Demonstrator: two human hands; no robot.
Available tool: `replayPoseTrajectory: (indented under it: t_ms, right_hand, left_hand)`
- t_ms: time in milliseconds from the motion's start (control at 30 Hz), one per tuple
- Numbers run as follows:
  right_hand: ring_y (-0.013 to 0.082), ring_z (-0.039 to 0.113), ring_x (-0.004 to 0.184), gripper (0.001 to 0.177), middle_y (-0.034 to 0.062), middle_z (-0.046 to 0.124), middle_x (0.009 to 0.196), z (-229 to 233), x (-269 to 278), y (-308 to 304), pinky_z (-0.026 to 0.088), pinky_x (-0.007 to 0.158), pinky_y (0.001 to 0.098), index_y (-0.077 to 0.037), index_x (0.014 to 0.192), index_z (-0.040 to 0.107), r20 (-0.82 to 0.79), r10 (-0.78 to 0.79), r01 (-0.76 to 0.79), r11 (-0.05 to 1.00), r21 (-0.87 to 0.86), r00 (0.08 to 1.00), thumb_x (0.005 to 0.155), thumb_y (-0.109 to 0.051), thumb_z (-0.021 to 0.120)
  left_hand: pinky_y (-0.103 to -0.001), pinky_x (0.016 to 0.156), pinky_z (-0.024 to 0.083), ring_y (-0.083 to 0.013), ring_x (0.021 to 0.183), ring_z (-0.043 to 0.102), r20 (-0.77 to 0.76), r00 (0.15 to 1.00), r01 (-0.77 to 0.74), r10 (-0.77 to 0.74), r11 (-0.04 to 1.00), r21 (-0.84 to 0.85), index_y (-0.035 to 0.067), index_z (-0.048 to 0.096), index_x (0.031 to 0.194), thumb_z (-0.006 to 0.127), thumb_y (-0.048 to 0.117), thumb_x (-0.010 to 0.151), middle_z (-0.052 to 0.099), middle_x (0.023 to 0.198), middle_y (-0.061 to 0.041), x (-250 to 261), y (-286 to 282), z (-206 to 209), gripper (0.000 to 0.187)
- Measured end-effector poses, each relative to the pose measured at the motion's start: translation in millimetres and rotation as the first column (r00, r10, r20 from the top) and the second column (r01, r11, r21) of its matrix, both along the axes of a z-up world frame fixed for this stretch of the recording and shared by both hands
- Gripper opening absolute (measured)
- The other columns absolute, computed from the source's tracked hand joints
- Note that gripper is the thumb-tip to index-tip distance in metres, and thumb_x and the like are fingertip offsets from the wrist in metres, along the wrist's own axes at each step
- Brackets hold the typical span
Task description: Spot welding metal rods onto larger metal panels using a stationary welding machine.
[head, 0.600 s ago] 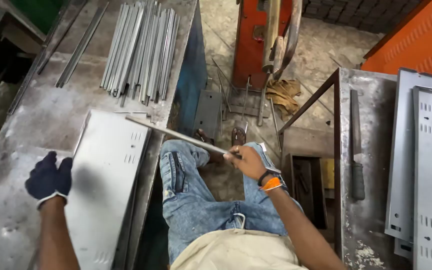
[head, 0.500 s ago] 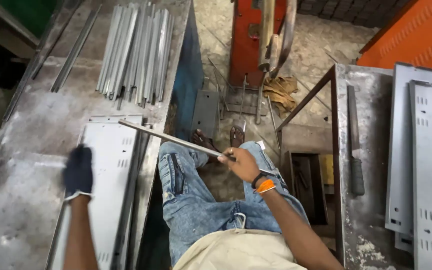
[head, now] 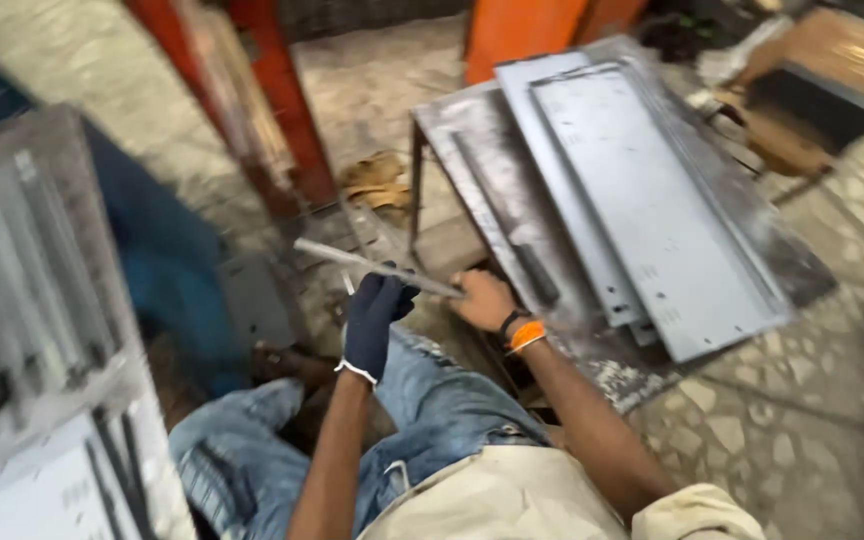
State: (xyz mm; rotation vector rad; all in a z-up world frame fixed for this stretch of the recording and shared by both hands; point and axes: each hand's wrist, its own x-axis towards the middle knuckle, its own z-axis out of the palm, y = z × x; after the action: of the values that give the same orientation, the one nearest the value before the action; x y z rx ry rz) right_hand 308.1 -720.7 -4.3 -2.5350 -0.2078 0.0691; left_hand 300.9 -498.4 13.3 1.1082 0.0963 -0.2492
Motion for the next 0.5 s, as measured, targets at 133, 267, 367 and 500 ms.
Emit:
replayPoseTrajectory:
  t_ms: [133,267,367,500]
  right_hand:
    - [0.0425,0.069,0.086,0.035,0.0177,0.074,0.088,-10,19,-117,0.051,0.072,0.0554,-0.014,0.096,0.078,0.082,-0.377,0.383,0.920,-0.084,0.923,0.086,-0.046,0.068]
    - [0.0427,0.068,0.084,0.032,0.0211,0.072,0.092,-31,46,-223,0.052,0.073,0.0548,-0.006,0.101,0.073,0.304,-0.537,0.606,0.766,-0.215,0.787,0.098,-0.037,0.067]
    - [0.0417,0.069,0.086,0.034,0.0202,0.072,0.094,-31,52,-248,0.053,0.074,0.0535,-0.005,0.097,0.072,0.333,-0.603,0.684,0.688,-0.241,0.724,0.093,-0.039,0.073]
    - [0.0404,0.070,0.089,0.041,0.0190,0.073,0.094,-37,47,-245,0.054,0.079,0.0510,-0.003,0.090,0.070,0.084,-0.690,0.676,0.666,-0.314,0.719,0.078,-0.041,0.082]
  left_hand:
    - [-0.028,0.078,0.057,-0.0145,0.093,0.074,0.046,0.984,0.168,-0.170,0.985,0.051,0.006,0.055,0.137,0.059,0.030,0.099,0.074,0.117,-0.005,8,-54,17,0.046]
    - [-0.028,0.073,0.055,-0.0156,0.088,0.071,0.088,0.951,0.286,-0.297,0.950,0.122,0.003,0.060,0.136,0.059,0.032,0.102,0.076,0.113,-0.010,11,-71,17,0.045]
    - [-0.028,0.071,0.055,-0.0164,0.087,0.073,0.043,0.951,0.296,-0.305,0.943,0.151,0.003,0.063,0.132,0.059,0.033,0.101,0.077,0.110,-0.010,14,-73,20,0.044]
    - [-0.029,0.071,0.056,-0.0167,0.086,0.074,0.001,0.957,0.288,-0.292,0.945,0.154,0.004,0.065,0.127,0.060,0.034,0.099,0.077,0.107,-0.009,17,-75,16,0.041]
